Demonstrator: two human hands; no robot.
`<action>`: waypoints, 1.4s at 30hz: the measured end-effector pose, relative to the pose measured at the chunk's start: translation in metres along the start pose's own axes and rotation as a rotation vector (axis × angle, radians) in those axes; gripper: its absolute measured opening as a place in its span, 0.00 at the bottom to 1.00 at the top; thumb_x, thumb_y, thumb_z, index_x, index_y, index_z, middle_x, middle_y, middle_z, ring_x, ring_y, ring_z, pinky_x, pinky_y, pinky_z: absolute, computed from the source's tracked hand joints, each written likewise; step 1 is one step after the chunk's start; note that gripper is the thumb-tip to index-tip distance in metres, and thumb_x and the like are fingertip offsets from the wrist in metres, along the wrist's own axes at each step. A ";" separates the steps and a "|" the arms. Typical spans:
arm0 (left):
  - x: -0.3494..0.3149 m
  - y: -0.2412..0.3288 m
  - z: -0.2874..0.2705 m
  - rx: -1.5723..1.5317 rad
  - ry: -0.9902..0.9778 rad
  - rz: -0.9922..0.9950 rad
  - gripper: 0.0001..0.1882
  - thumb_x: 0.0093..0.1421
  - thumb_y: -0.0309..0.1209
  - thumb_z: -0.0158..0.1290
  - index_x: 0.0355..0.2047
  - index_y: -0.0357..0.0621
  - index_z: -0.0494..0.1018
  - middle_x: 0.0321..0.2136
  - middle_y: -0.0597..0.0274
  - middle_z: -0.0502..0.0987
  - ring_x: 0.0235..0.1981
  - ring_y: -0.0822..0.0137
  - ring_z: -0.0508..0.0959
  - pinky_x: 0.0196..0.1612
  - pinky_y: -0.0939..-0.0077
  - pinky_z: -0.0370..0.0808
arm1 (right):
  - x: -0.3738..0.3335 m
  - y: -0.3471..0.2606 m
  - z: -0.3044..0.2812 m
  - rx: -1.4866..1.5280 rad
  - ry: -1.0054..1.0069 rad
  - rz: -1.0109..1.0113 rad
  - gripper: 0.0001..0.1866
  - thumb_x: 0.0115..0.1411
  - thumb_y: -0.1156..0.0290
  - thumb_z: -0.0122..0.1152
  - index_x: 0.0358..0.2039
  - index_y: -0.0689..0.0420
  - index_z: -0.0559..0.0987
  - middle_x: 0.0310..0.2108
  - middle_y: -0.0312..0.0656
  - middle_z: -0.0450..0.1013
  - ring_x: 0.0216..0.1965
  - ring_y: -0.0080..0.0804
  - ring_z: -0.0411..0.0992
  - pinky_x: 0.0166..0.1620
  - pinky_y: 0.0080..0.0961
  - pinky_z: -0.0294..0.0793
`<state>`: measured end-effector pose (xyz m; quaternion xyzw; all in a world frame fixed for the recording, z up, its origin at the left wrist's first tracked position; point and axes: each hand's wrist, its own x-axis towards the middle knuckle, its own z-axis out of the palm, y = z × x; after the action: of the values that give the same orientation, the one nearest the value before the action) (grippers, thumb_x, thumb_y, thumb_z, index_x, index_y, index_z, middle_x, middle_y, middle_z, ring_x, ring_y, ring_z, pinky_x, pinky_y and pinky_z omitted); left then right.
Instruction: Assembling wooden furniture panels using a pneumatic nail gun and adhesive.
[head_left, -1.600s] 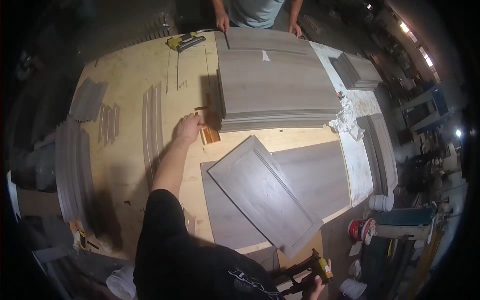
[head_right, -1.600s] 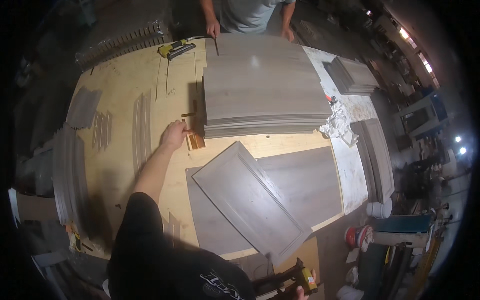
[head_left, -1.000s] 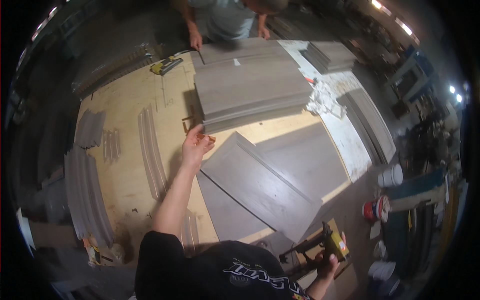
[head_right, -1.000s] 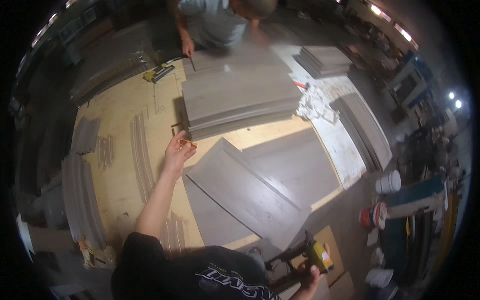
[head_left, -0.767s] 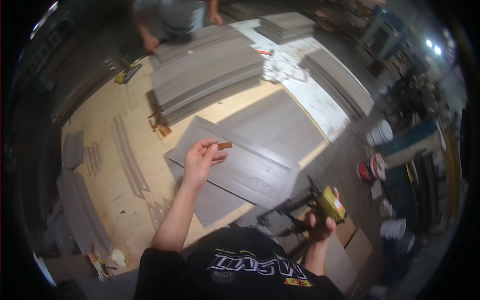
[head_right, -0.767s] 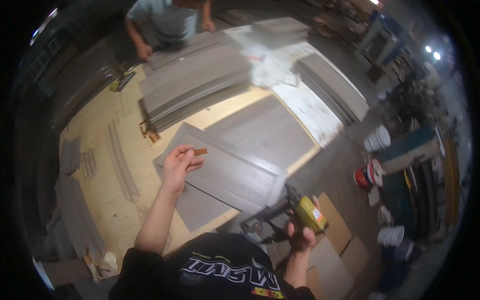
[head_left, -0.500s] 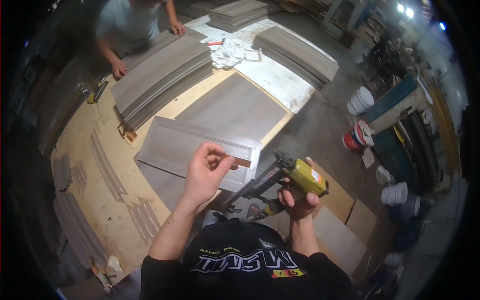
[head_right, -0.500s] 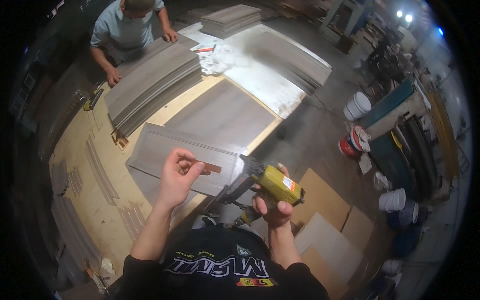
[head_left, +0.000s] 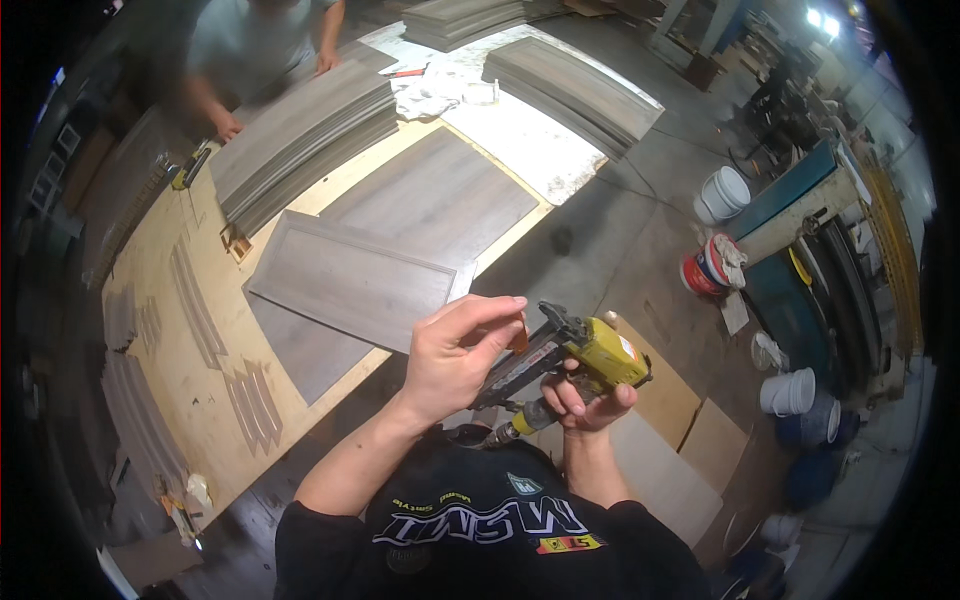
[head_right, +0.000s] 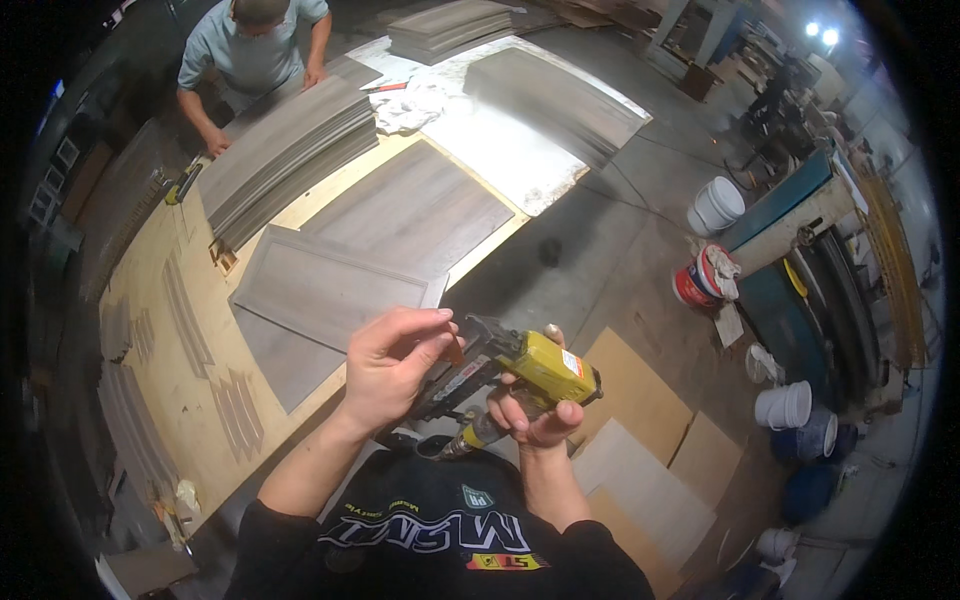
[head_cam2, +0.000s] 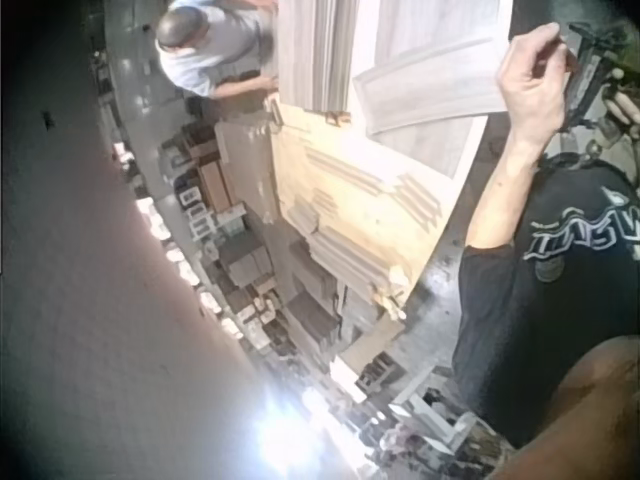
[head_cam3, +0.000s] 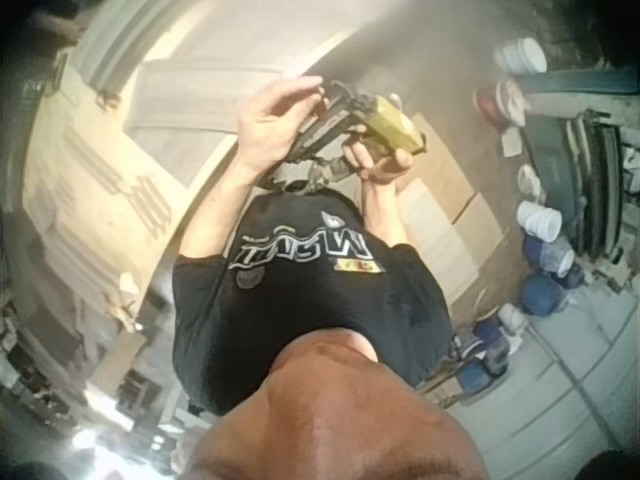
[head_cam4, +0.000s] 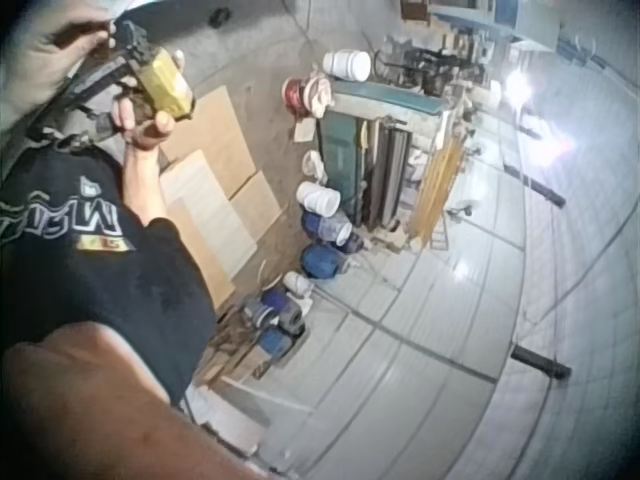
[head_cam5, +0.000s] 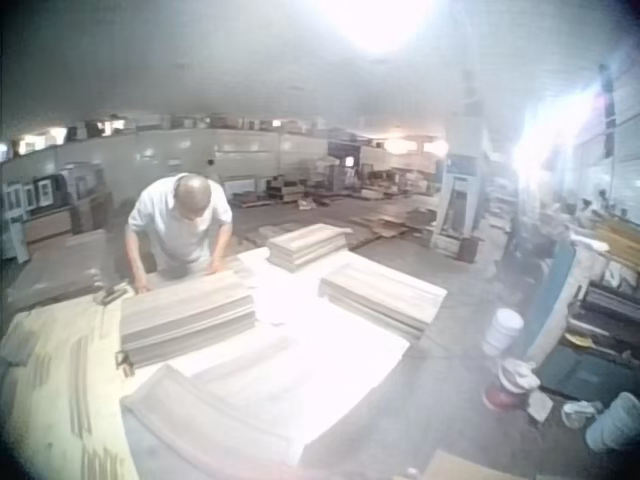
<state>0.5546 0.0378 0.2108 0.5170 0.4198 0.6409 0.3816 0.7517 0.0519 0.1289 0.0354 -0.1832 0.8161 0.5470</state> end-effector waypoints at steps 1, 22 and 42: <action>-0.001 0.005 0.007 0.005 0.011 0.001 0.11 0.63 0.17 0.58 0.46 0.38 0.80 0.36 0.57 0.83 0.35 0.70 0.83 0.39 0.77 0.80 | 0.000 -0.003 -0.001 0.004 -0.003 0.011 0.48 0.52 0.58 0.68 0.72 0.43 0.57 0.47 0.58 0.74 0.17 0.28 0.69 0.24 0.26 0.70; 0.031 -0.001 -0.037 0.321 -0.079 -0.323 0.26 0.68 0.27 0.53 0.66 0.40 0.66 0.51 0.57 0.79 0.53 0.66 0.77 0.58 0.73 0.70 | 0.056 0.019 -0.052 0.322 0.073 0.178 0.37 0.61 0.52 0.60 0.68 0.51 0.65 0.54 0.42 0.73 0.24 0.20 0.66 0.32 0.23 0.69; -0.038 -0.141 -0.126 0.733 0.898 -0.281 0.25 0.66 0.40 0.56 0.58 0.40 0.69 0.58 0.47 0.69 0.62 0.46 0.67 0.66 0.58 0.64 | 0.246 0.013 -0.102 -1.248 -0.047 0.305 0.37 0.55 0.67 0.68 0.65 0.60 0.68 0.38 0.33 0.70 0.28 0.20 0.65 0.31 0.17 0.65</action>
<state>0.4449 0.0350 0.0518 0.2329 0.7984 0.5535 0.0444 0.6561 0.2987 0.0942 -0.2981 -0.6386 0.6237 0.3383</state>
